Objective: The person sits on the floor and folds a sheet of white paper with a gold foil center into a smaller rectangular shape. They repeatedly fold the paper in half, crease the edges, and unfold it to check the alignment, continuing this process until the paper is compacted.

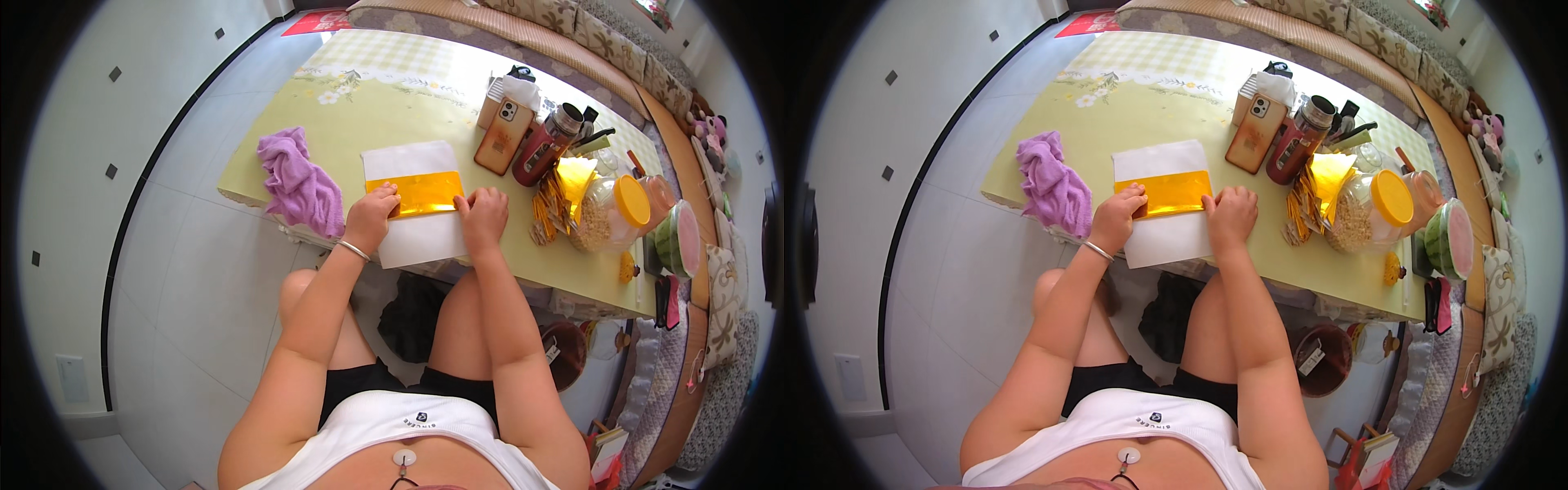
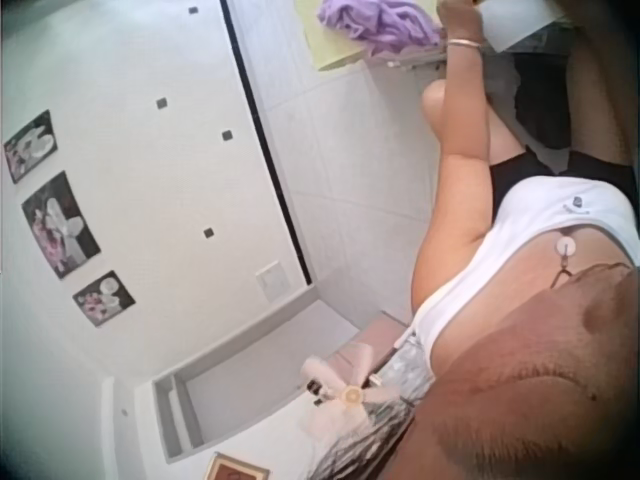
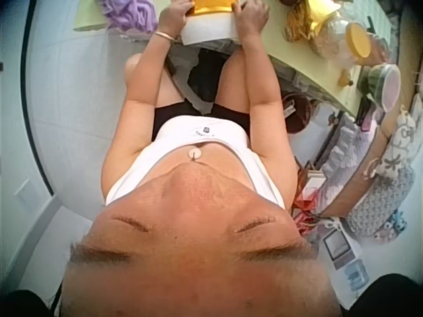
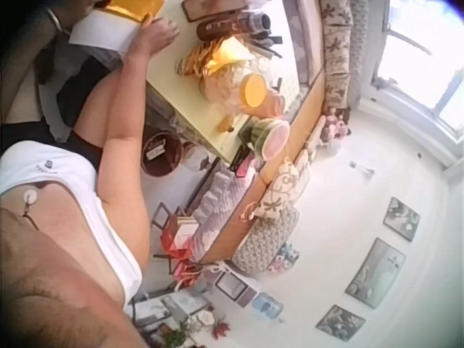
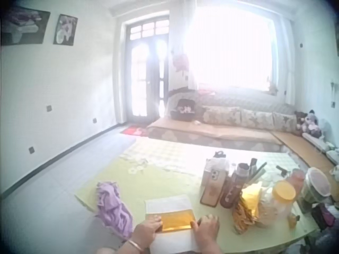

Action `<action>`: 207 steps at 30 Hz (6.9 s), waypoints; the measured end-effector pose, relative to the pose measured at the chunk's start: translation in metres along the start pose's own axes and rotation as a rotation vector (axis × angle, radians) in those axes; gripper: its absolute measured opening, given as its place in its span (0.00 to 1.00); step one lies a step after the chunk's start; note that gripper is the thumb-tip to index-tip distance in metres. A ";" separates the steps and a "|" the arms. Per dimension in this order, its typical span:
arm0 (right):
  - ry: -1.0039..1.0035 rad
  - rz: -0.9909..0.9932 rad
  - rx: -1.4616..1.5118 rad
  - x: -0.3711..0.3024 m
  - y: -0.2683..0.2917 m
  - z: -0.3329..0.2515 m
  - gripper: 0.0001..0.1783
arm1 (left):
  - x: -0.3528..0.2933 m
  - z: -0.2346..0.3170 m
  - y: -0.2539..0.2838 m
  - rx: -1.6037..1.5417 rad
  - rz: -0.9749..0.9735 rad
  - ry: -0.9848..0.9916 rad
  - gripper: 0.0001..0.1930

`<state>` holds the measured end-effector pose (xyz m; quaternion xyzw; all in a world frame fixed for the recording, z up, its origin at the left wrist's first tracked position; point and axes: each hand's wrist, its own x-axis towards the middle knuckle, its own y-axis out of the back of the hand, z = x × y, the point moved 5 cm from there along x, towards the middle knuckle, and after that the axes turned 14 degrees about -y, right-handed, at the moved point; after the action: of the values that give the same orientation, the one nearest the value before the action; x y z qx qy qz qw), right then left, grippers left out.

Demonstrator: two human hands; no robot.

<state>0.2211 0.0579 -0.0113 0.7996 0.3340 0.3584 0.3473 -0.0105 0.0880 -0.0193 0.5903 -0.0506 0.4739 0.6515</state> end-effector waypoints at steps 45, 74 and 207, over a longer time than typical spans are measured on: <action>-0.584 -0.790 1.173 0.010 -0.023 0.008 0.10 | -0.020 -0.023 0.014 -0.920 0.446 0.920 0.03; -0.176 -0.400 0.228 -0.009 0.006 0.012 0.12 | -0.012 -0.028 0.018 -0.049 0.032 0.352 0.13; 0.564 -0.687 0.398 -0.020 0.048 0.013 0.08 | 0.008 0.030 0.032 -0.216 -0.359 -0.223 0.16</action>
<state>0.2348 0.0128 0.0138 0.5656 0.7218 0.3549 0.1821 -0.0128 0.0632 0.0174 0.5654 -0.0669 0.2739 0.7751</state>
